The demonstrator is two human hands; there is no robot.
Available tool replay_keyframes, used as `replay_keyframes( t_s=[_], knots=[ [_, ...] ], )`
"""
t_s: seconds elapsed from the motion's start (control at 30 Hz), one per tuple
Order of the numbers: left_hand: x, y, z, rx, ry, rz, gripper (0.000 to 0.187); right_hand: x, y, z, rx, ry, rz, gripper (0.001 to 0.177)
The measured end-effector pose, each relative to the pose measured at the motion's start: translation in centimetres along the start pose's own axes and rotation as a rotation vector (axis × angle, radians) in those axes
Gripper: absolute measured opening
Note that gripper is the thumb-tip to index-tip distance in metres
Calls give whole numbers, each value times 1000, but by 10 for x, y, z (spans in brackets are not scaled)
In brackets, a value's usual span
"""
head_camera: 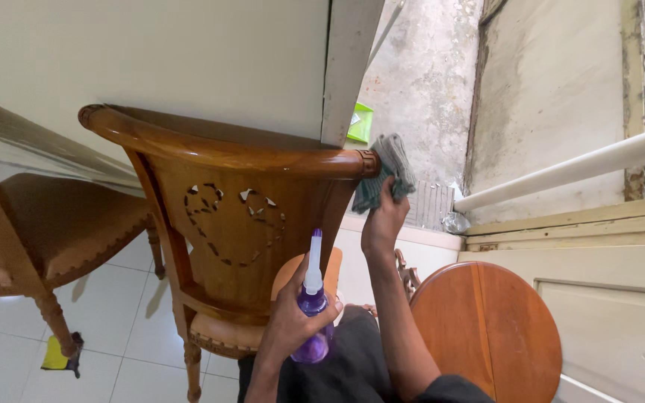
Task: The person sprays a purple cleaning solution onto a wooden chair and wipes the backrest and seat with a cloth. The person repeatedly sprays and wipes different sections of the chair's backrest and seat while standing in a room with tiled flooring.
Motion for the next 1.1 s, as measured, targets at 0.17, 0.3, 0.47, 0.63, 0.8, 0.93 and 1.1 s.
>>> replay_keyframes(
  t_s=[0.17,0.3,0.47,0.63,0.8,0.93,1.1],
  knots=[
    [10,-2,2,15,-12,-50,98,17,-16,4,155,-69,77,22],
    [20,-11,-12,151,-26,-69,98,10,-5,12,150,-66,82,24],
    [33,-23,-18,33,6,-33,98,4,-24,-3,163,10,126,23],
    [41,-28,-24,120,-47,-75,91,14,-14,21,-18,193,295,37],
    [37,-34,-19,100,-91,-95,92,63,33,75,-957,825,524,48],
    [36,-32,-5,56,-49,-99,86,64,-7,50,-345,643,456,47],
    [40,-39,-13,118,-26,-94,92,52,32,68,-678,553,442,42]
  ],
)
Point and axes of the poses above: each hand's wrist, its own y-axis away from the middle knuckle, its own x-axis out of the palm, z = x × y, the point moved 7 cm from there along -y, towards the middle knuckle, and after that the axes turned 11 degrees about -z, right-handed, at the moved point
